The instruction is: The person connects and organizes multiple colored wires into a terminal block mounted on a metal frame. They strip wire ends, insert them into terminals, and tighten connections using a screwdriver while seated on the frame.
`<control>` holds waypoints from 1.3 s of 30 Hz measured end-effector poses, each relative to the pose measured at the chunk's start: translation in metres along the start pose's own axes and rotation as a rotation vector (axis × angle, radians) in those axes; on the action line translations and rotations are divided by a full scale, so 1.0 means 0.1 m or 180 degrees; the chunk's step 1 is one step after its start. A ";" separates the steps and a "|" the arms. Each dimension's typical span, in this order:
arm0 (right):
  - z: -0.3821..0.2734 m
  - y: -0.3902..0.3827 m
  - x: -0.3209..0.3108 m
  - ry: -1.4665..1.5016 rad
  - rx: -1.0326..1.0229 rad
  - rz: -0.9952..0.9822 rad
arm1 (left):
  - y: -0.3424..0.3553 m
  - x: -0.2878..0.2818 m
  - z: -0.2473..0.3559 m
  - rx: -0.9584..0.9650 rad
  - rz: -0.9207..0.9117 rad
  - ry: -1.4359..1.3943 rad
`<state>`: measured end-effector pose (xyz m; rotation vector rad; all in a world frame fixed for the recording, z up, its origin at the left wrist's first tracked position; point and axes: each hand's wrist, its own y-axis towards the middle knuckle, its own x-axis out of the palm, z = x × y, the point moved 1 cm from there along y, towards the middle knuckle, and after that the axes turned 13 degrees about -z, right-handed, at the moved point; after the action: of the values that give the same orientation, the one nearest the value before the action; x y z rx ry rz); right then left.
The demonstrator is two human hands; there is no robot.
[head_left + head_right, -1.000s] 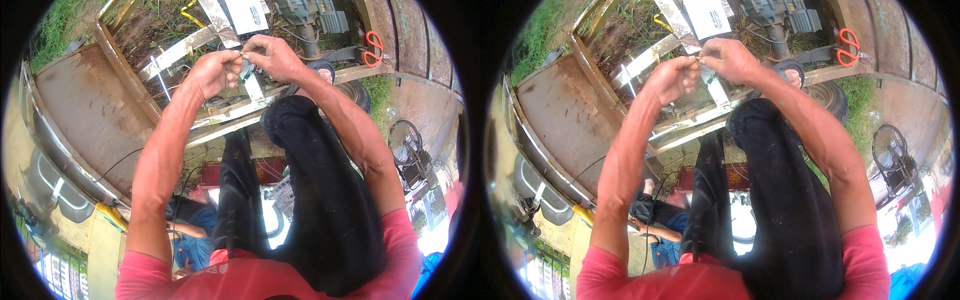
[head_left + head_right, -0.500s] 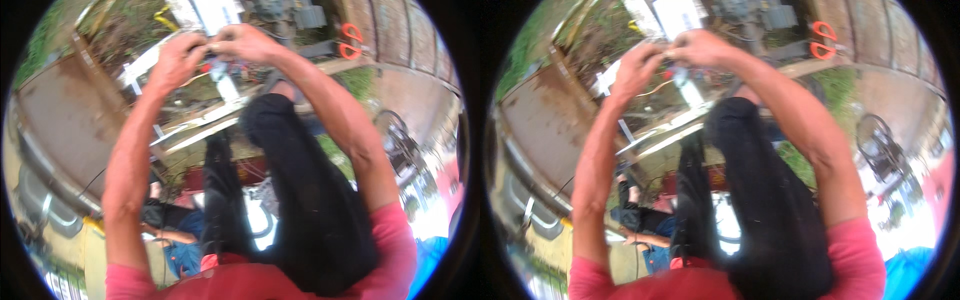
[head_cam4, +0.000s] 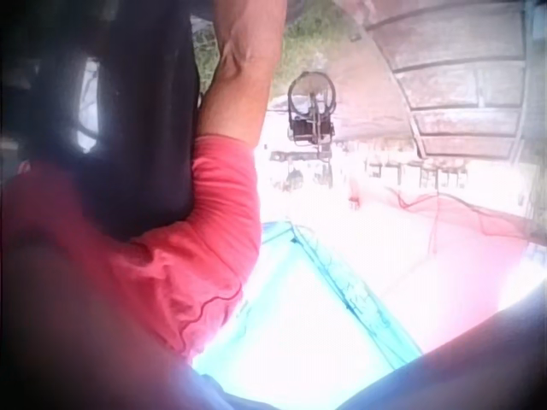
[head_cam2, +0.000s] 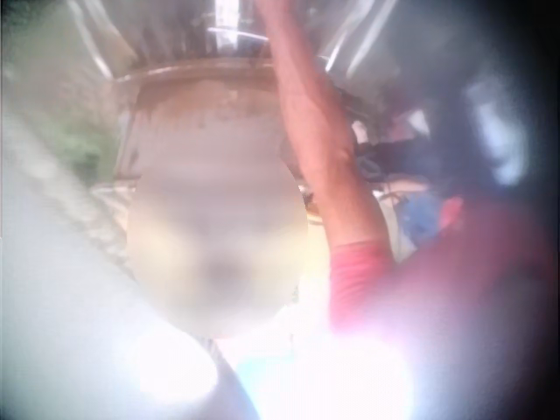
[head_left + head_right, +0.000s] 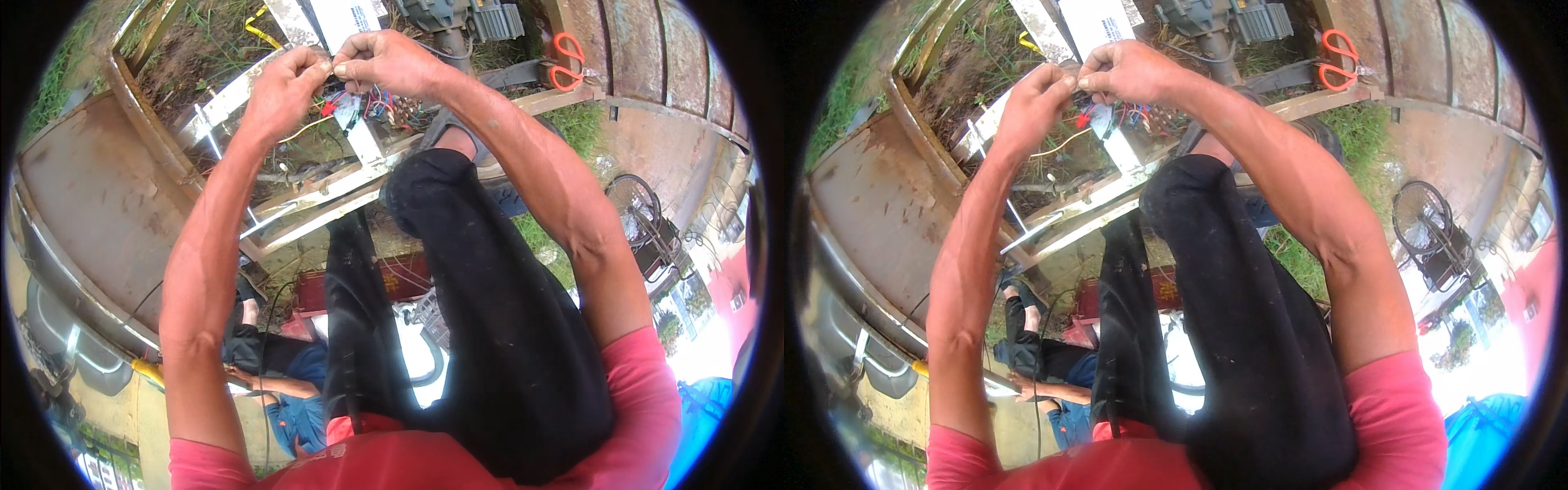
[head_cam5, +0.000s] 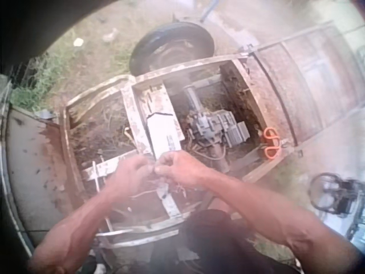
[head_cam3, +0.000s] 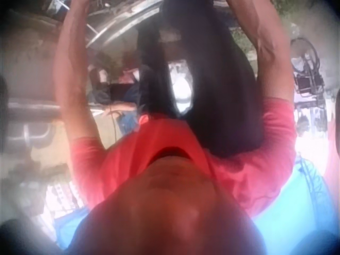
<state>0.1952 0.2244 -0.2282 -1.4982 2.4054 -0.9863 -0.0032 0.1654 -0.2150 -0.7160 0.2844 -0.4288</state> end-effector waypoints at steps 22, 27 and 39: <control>0.54 -0.42 -0.03 -0.0883 0.0449 0.1619 | 0.28 -0.05 -0.43 -0.0476 0.0534 -0.2030; 0.63 -0.47 0.04 -0.1165 0.0828 0.1548 | 0.26 0.01 -0.47 -0.0392 0.0544 -0.2124; 0.82 -0.37 -0.12 -0.1738 0.0759 0.0980 | -0.60 0.02 -0.09 0.0184 0.2086 -0.1048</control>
<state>0.2649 0.1862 -0.2725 -1.0915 1.9663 -0.6592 -0.0224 0.1189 -0.1808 -0.5856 0.1795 0.3017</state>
